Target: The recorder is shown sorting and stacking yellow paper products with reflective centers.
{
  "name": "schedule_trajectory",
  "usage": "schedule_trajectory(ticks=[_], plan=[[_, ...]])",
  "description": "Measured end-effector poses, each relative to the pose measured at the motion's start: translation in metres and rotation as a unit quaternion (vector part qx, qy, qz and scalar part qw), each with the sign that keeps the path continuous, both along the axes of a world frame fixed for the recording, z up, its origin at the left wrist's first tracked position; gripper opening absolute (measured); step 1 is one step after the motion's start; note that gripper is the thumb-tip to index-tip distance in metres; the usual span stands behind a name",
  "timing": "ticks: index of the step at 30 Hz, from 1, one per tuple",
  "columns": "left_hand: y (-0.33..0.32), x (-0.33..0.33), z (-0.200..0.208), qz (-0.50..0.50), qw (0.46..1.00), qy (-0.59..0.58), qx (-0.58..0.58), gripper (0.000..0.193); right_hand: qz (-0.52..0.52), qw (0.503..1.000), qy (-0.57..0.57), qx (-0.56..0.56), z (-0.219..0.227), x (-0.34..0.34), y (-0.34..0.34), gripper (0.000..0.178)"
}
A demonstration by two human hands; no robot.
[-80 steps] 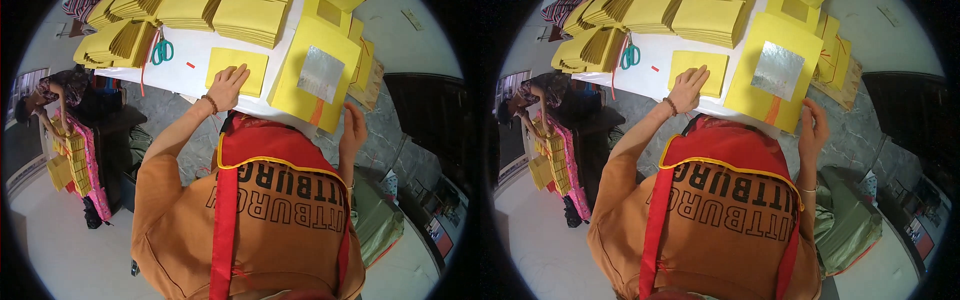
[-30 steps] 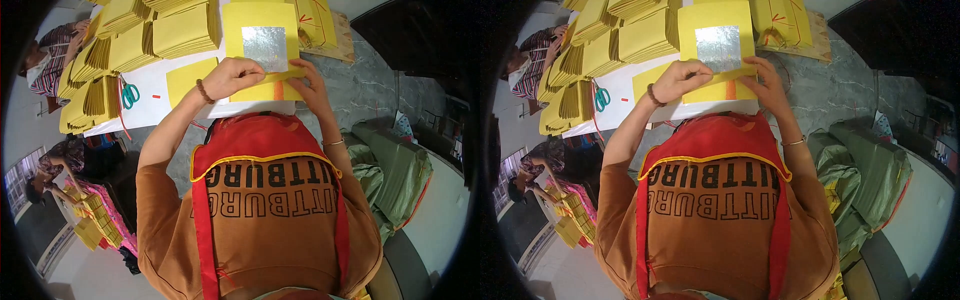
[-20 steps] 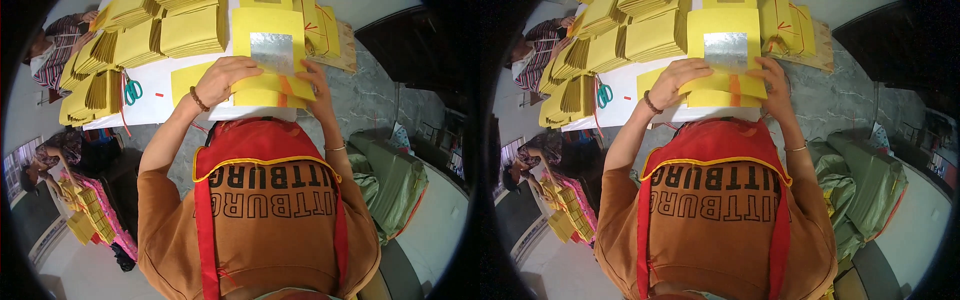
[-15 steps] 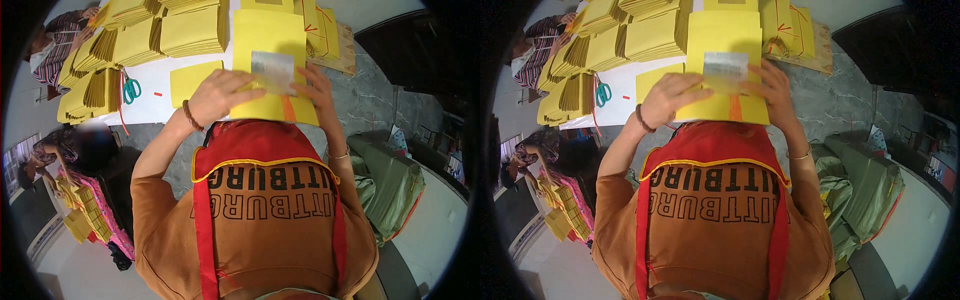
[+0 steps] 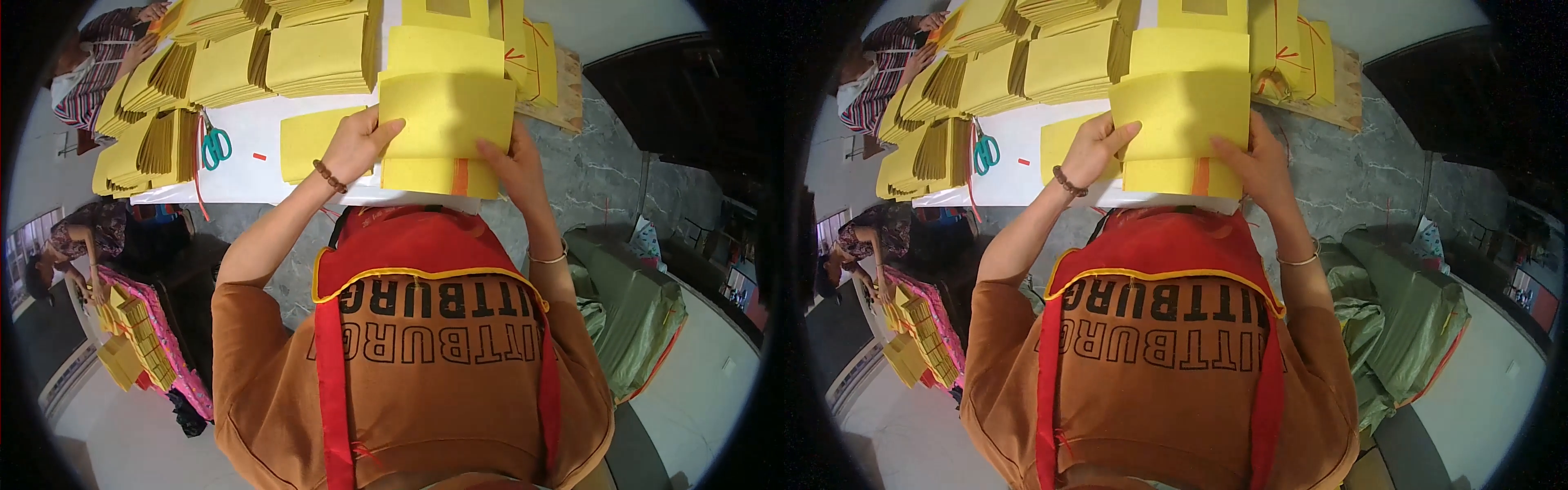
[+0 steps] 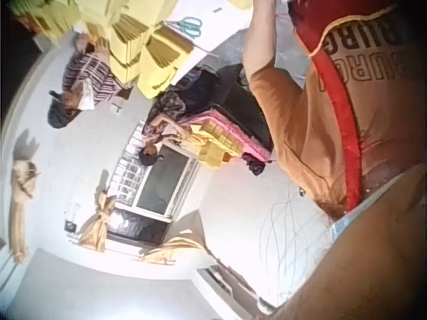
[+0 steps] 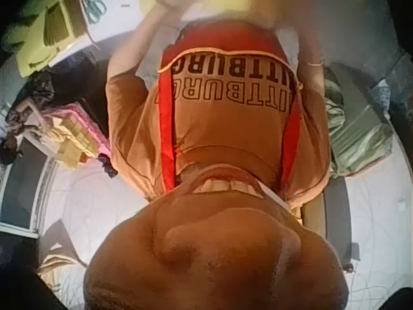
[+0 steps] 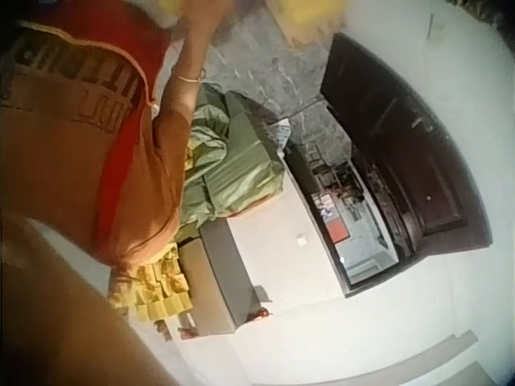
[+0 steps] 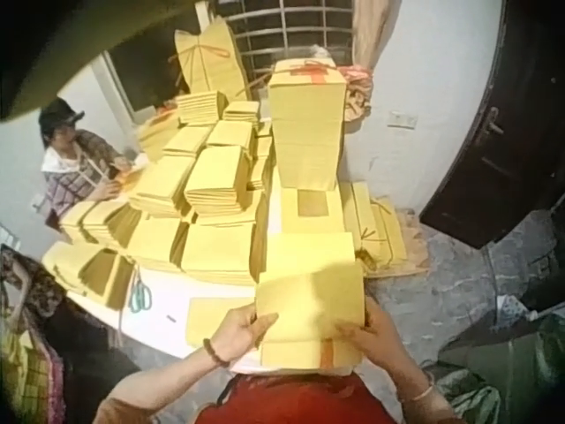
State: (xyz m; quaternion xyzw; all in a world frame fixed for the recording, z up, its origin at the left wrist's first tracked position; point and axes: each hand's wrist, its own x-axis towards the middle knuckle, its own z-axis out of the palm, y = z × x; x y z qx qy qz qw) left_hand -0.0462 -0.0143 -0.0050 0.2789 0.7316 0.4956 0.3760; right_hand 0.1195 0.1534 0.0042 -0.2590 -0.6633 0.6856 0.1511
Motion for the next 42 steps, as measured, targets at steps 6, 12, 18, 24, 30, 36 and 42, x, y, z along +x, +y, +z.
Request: schedule_trajectory(ticks=[6, 12, 18, 24, 30, 36, 42], plan=[[0.007, -0.007, -0.003, 0.034, 0.996, -0.075, -0.040, 0.026, -0.025, 0.998, 0.005, 0.064, -0.013, -0.003, 0.008, 0.045], [0.012, -0.010, -0.006, 0.075, 0.989, -0.129, -0.014, 0.019, -0.068, 0.994, -0.026, 0.082, -0.018, -0.011, 0.004, 0.046], [0.017, -0.012, -0.011, 0.082, 0.991, -0.103, 0.014, 0.018, -0.107, 0.985, -0.040, 0.127, -0.025, -0.015, 0.000, 0.043], [0.021, -0.009, -0.003, 0.093, 0.994, -0.043, -0.026, 0.021, -0.116, 0.979, -0.065, 0.157, -0.023, -0.017, 0.001, 0.042], [0.022, -0.015, 0.021, 0.116, 0.983, 0.126, -0.059, 0.032, -0.118, 0.978, -0.078, 0.151, -0.021, -0.017, 0.002, 0.042], [0.040, 0.020, 0.031, -0.248, 0.832, 0.493, 0.057, 0.058, -0.123, 0.981, -0.067, 0.137, -0.022, -0.016, 0.001, 0.042], [0.034, 0.020, 0.004, -0.330, 0.812, 0.482, 0.006, 0.072, -0.107, 0.969, -0.070, 0.211, -0.027, -0.015, 0.003, 0.041]])
